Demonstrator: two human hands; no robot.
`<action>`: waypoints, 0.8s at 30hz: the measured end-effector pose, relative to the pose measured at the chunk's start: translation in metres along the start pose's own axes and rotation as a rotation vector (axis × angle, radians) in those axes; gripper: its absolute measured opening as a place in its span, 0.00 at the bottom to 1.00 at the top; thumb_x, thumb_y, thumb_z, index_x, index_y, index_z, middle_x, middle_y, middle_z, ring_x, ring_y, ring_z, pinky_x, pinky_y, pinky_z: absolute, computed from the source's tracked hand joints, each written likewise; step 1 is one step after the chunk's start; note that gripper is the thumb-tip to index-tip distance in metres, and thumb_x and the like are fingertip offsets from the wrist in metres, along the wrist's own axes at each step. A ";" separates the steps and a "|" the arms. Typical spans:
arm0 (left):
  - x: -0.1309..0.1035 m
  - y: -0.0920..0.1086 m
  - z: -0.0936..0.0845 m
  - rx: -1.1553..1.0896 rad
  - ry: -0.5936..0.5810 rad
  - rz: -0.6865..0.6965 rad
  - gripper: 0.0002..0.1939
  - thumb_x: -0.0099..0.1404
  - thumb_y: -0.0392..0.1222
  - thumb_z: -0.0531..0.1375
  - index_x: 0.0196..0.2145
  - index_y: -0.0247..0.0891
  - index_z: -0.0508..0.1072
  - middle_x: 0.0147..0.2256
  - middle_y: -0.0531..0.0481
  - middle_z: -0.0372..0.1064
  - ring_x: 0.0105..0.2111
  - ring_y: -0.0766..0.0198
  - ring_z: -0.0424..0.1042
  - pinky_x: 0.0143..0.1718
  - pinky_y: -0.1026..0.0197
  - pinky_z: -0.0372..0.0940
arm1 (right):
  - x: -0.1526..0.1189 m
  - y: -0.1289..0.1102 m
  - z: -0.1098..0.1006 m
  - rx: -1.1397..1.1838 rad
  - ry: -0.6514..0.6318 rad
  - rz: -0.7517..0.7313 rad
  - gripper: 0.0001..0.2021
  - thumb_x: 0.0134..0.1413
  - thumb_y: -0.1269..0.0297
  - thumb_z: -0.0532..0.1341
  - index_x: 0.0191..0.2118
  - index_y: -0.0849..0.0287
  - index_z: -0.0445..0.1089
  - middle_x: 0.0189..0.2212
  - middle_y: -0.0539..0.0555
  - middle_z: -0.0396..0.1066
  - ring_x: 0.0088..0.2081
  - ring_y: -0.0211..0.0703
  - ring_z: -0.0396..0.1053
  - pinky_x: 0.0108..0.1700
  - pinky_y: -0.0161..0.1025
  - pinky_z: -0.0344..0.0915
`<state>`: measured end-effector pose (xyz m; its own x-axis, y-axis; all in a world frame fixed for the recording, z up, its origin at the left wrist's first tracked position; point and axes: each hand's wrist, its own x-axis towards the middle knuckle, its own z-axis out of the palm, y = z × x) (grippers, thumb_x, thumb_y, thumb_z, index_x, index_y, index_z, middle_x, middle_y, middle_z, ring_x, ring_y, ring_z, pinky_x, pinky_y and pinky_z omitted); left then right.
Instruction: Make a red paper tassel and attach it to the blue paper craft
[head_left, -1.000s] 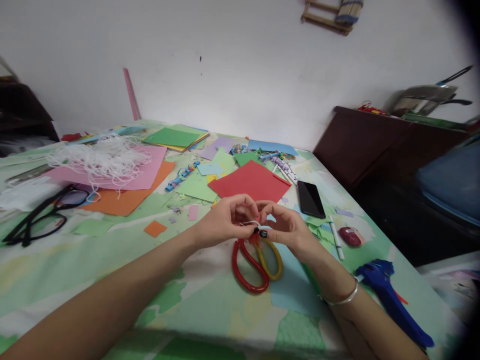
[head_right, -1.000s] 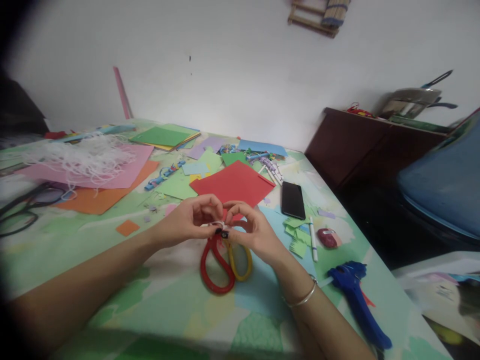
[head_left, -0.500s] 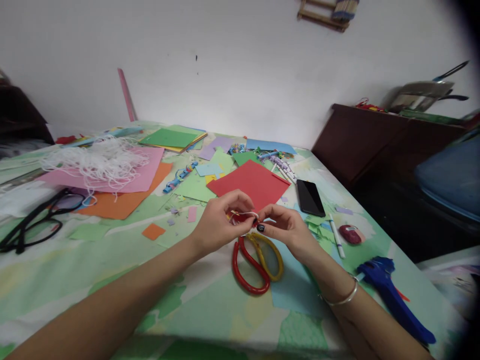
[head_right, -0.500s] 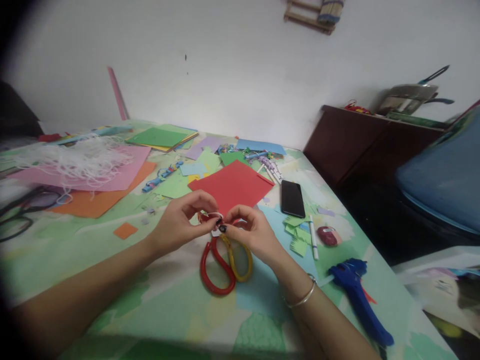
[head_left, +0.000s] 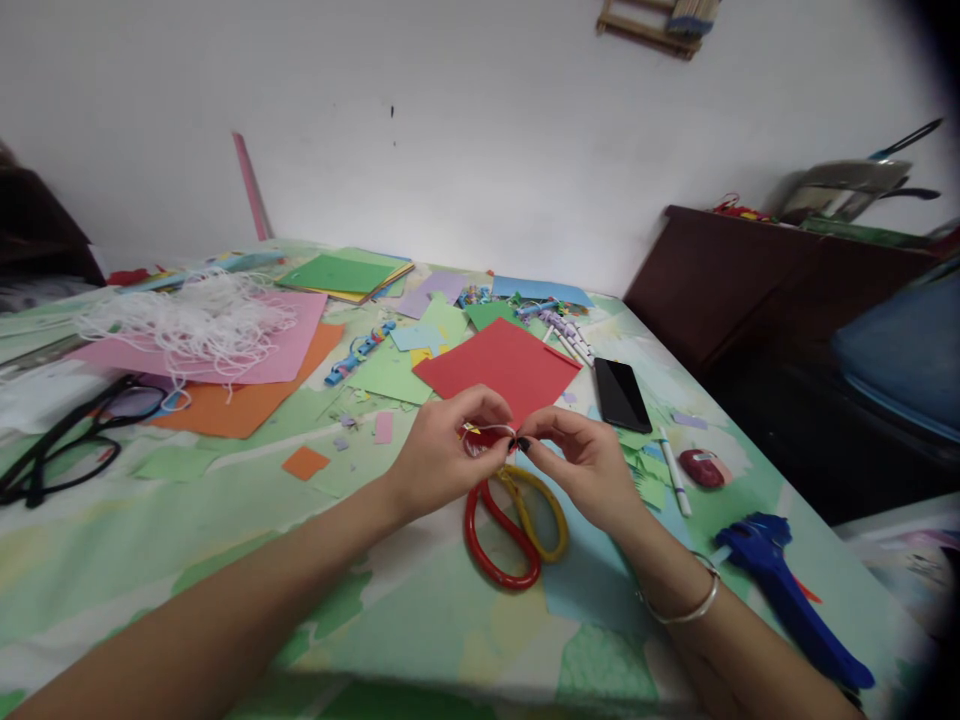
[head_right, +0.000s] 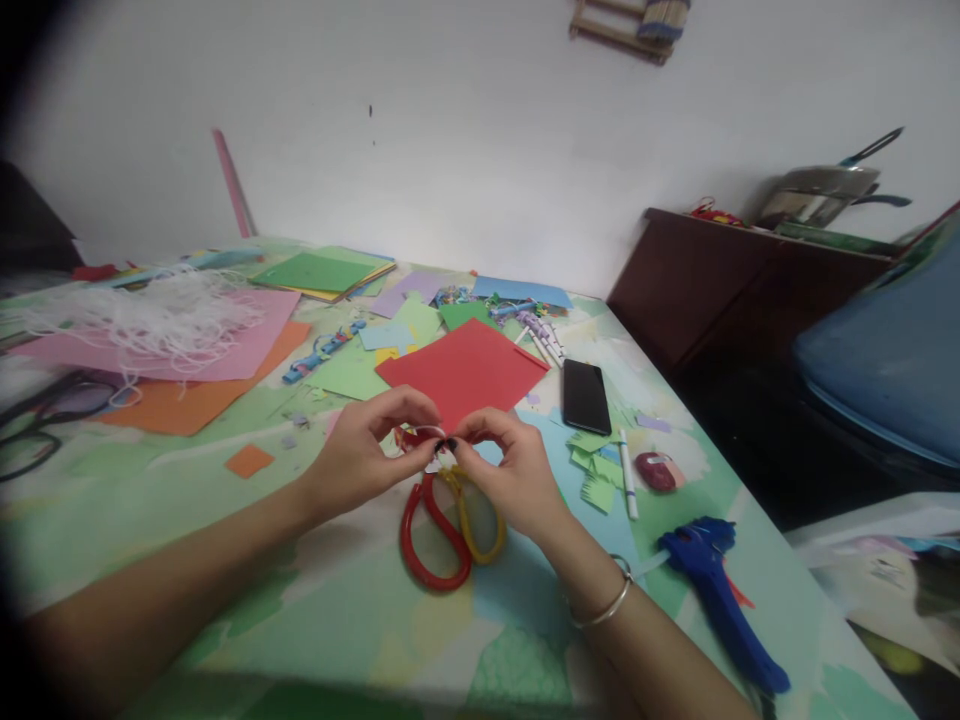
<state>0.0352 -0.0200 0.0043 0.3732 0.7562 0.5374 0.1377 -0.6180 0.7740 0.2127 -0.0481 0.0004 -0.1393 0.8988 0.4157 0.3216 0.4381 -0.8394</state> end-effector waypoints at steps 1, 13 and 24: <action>0.000 0.000 0.000 0.013 -0.001 0.006 0.06 0.57 0.33 0.60 0.33 0.39 0.68 0.30 0.52 0.70 0.31 0.66 0.71 0.32 0.66 0.66 | -0.001 0.000 0.000 -0.031 0.007 -0.018 0.02 0.53 0.68 0.61 0.32 0.59 0.72 0.29 0.54 0.72 0.34 0.44 0.70 0.39 0.43 0.68; -0.007 0.001 0.009 0.194 0.012 0.093 0.06 0.57 0.31 0.57 0.32 0.40 0.67 0.28 0.53 0.71 0.29 0.66 0.70 0.32 0.65 0.63 | -0.008 -0.007 0.010 -0.375 0.141 -0.255 0.04 0.52 0.72 0.59 0.30 0.57 0.69 0.27 0.53 0.71 0.32 0.45 0.67 0.35 0.42 0.63; -0.011 -0.001 0.015 0.142 0.076 0.038 0.06 0.56 0.30 0.58 0.30 0.39 0.67 0.26 0.54 0.70 0.27 0.68 0.69 0.31 0.66 0.64 | -0.012 -0.002 0.017 -0.539 0.210 -0.421 0.07 0.55 0.75 0.57 0.30 0.56 0.67 0.28 0.56 0.70 0.32 0.47 0.66 0.35 0.45 0.63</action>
<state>0.0446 -0.0307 -0.0073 0.3108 0.7423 0.5937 0.2553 -0.6669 0.7001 0.1983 -0.0596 -0.0092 -0.1875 0.6090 0.7707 0.7058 0.6292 -0.3256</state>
